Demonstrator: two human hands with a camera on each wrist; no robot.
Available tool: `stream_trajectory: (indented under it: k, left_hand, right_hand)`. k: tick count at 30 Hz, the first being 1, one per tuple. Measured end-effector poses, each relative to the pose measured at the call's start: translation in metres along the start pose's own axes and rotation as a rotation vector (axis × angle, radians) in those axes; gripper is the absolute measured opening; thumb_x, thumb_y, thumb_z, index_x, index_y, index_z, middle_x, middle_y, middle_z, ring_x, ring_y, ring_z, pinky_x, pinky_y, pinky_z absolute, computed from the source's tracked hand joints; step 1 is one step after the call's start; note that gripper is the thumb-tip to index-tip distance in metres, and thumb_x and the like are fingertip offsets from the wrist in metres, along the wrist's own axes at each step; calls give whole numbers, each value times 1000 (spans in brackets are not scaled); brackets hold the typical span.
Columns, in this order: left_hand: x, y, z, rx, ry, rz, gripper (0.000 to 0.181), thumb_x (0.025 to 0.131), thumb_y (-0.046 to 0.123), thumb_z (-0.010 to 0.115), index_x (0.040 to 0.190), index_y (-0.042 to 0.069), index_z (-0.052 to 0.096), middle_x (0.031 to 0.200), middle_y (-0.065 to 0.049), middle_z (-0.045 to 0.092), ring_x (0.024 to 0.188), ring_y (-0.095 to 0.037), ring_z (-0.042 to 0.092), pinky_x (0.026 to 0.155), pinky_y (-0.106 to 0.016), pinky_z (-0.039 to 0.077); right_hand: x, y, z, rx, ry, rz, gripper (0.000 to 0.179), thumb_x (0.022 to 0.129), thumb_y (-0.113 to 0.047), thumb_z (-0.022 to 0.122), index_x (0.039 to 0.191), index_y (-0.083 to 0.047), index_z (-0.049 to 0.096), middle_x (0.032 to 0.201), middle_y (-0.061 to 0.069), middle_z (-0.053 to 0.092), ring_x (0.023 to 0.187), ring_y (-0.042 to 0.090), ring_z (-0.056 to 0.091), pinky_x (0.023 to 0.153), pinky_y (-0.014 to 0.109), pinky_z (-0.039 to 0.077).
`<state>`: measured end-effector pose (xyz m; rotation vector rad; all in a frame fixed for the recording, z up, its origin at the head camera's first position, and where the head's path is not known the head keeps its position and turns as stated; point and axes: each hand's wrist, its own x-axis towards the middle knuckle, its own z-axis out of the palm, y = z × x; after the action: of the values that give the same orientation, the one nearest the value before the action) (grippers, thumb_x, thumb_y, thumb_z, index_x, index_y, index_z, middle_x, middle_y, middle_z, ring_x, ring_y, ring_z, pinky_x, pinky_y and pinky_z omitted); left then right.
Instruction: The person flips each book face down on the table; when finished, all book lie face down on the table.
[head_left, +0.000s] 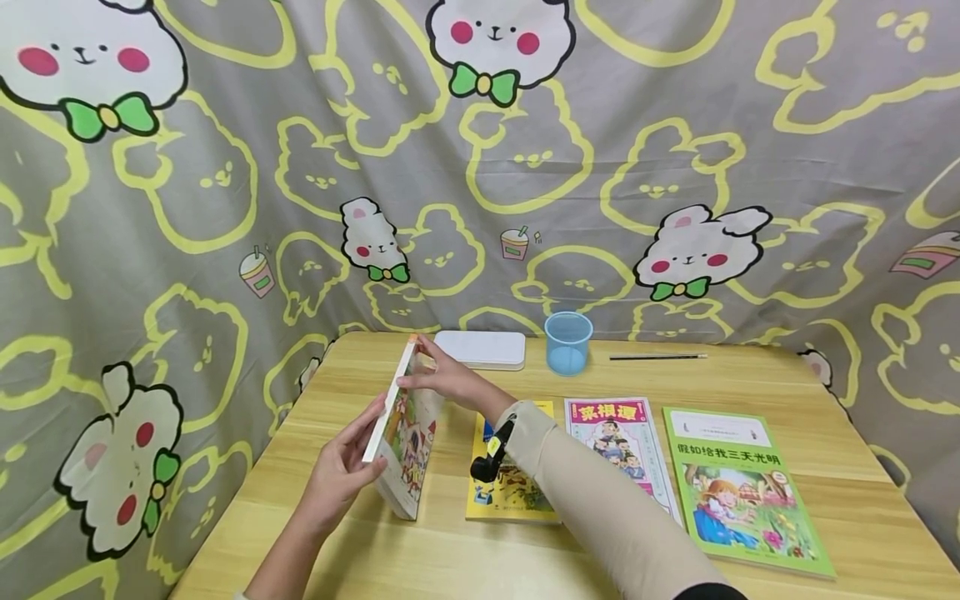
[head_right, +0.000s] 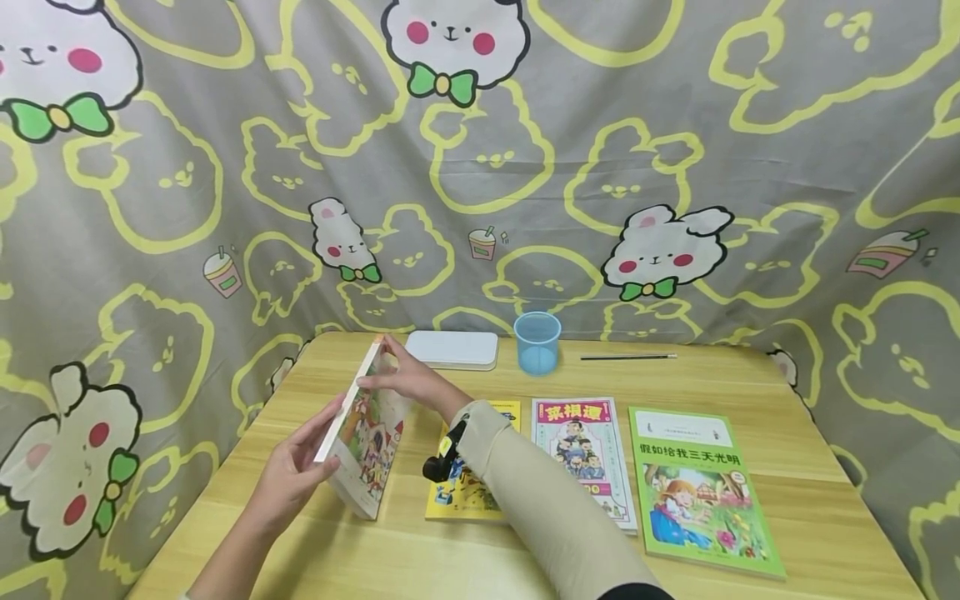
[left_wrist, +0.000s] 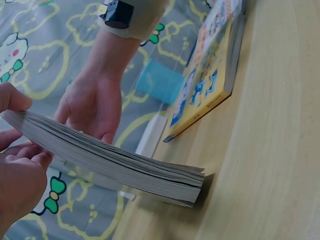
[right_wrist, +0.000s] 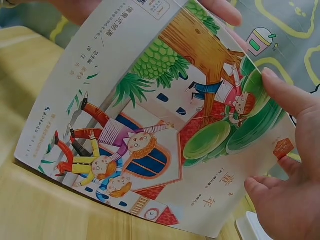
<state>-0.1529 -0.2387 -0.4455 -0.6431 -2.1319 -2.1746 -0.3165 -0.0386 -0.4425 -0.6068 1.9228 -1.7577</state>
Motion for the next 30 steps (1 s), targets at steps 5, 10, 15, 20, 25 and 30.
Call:
stream_trajectory:
  k: [5, 10, 15, 20, 25, 30]
  left_hand:
    - [-1, 5, -5, 48, -16, 3, 79, 87, -22, 60, 158, -9, 27, 170, -18, 20, 146, 3, 36, 112, -17, 37]
    - [-1, 12, -10, 86, -47, 0, 81, 86, -25, 57, 159, -4, 28, 169, -23, 19, 147, -1, 35, 107, -17, 44]
    - [-2, 16, -12, 119, -86, 16, 82, 86, -25, 58, 160, -4, 28, 169, -24, 17, 149, -5, 34, 109, -17, 43]
    - [-2, 15, -6, 146, -100, 39, 80, 86, -24, 60, 159, -6, 30, 169, -22, 19, 152, -8, 30, 116, -16, 32]
    - [-2, 10, 1, 172, -112, 61, 80, 86, -23, 61, 158, -6, 31, 170, -21, 20, 156, -18, 24, 118, -16, 29]
    - [-1, 4, 9, 173, -122, 49, 81, 86, -21, 63, 158, -6, 30, 170, -20, 18, 156, -17, 24, 119, -18, 27]
  right_hand:
    - [2, 1, 4, 67, -1, -10, 103, 91, -33, 80, 165, -42, 8, 172, 1, 13, 156, 38, 22, 120, 54, 35]
    - [6, 3, 10, 172, -2, -36, 106, 91, -24, 80, 166, -40, 6, 172, 2, 13, 154, 38, 27, 122, 53, 31]
    - [6, 5, 14, 265, -2, -38, 106, 92, -16, 78, 165, -41, 6, 173, 3, 11, 153, 37, 31, 123, 53, 30]
    - [2, 6, 11, 302, -23, -49, 104, 93, -11, 76, 165, -43, 7, 173, 3, 9, 154, 36, 27, 122, 49, 32]
    - [-3, 8, 4, 324, -43, -60, 103, 94, -5, 73, 165, -41, 7, 173, 3, 7, 155, 34, 25, 121, 46, 36]
    - [-6, 13, -5, 310, -45, -63, 103, 94, -2, 72, 165, -42, 9, 173, 4, 8, 152, 35, 32, 118, 42, 40]
